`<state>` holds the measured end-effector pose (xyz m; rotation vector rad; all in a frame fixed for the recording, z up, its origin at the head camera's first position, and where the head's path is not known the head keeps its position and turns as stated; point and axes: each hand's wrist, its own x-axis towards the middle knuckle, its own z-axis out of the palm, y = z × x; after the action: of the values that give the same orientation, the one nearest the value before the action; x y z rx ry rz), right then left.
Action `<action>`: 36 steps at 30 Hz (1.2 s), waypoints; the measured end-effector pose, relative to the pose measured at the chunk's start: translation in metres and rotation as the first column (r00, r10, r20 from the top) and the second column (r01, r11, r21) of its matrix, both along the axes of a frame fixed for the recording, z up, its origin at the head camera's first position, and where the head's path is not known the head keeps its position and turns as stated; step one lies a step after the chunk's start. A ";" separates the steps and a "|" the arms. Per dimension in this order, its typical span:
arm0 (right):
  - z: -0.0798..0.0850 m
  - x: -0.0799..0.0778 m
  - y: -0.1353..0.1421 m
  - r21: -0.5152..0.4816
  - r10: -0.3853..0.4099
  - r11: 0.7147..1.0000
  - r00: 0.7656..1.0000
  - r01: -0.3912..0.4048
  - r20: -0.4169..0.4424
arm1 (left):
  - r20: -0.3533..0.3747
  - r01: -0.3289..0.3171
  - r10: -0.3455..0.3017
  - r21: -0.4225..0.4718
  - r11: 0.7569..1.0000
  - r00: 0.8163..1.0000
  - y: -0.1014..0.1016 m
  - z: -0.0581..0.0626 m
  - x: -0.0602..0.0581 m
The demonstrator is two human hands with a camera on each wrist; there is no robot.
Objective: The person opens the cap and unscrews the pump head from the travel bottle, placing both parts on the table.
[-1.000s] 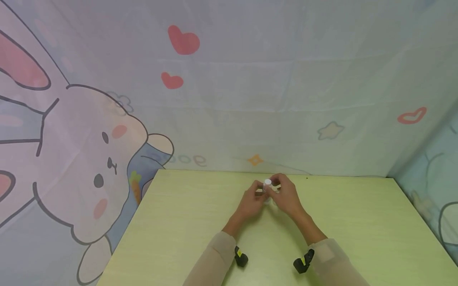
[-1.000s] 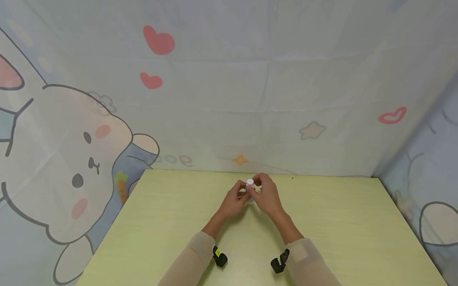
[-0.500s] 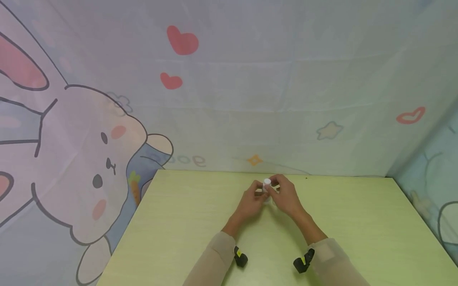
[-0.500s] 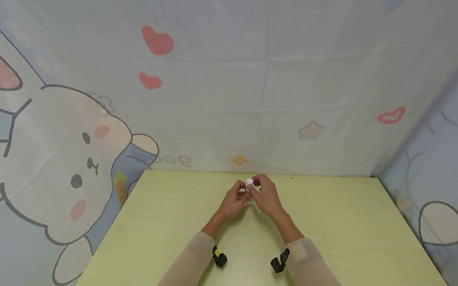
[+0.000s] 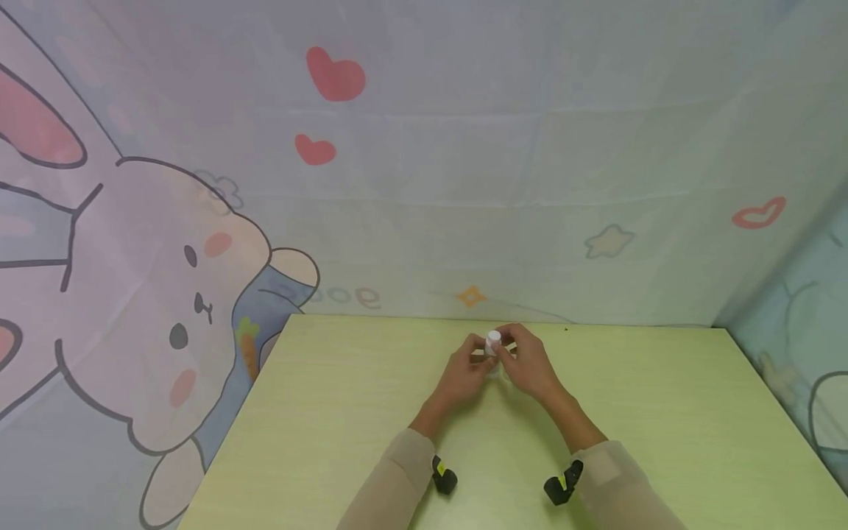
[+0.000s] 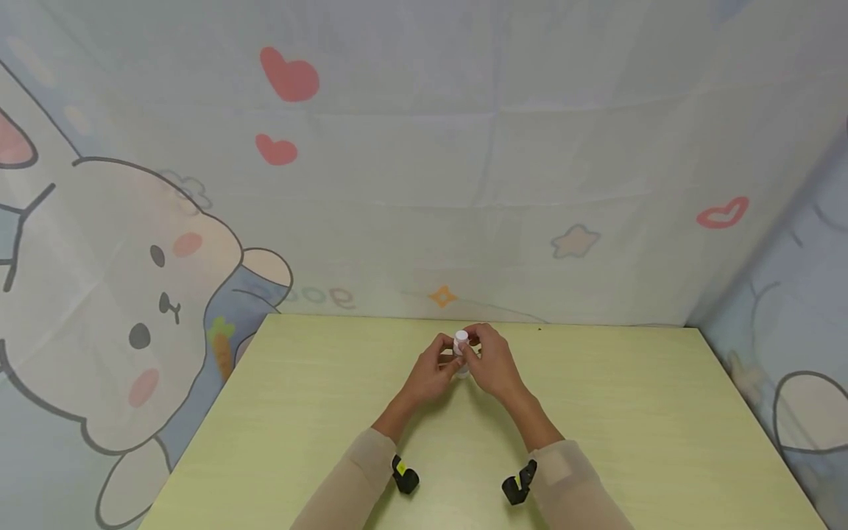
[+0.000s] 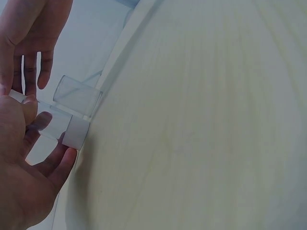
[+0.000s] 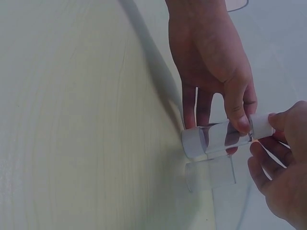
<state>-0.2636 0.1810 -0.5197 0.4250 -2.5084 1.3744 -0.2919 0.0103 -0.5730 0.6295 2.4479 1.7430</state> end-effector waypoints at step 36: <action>-0.002 -0.001 -0.003 -0.051 -0.077 0.996 0.997 0.076 -0.012 | -0.029 0.002 -0.003 -0.013 1.000 1.000 -0.002 -0.001 0.000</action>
<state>-0.2641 0.1778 -0.5214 0.3240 -2.4459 1.3980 -0.2916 0.0083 -0.5737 0.6614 2.4746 1.7277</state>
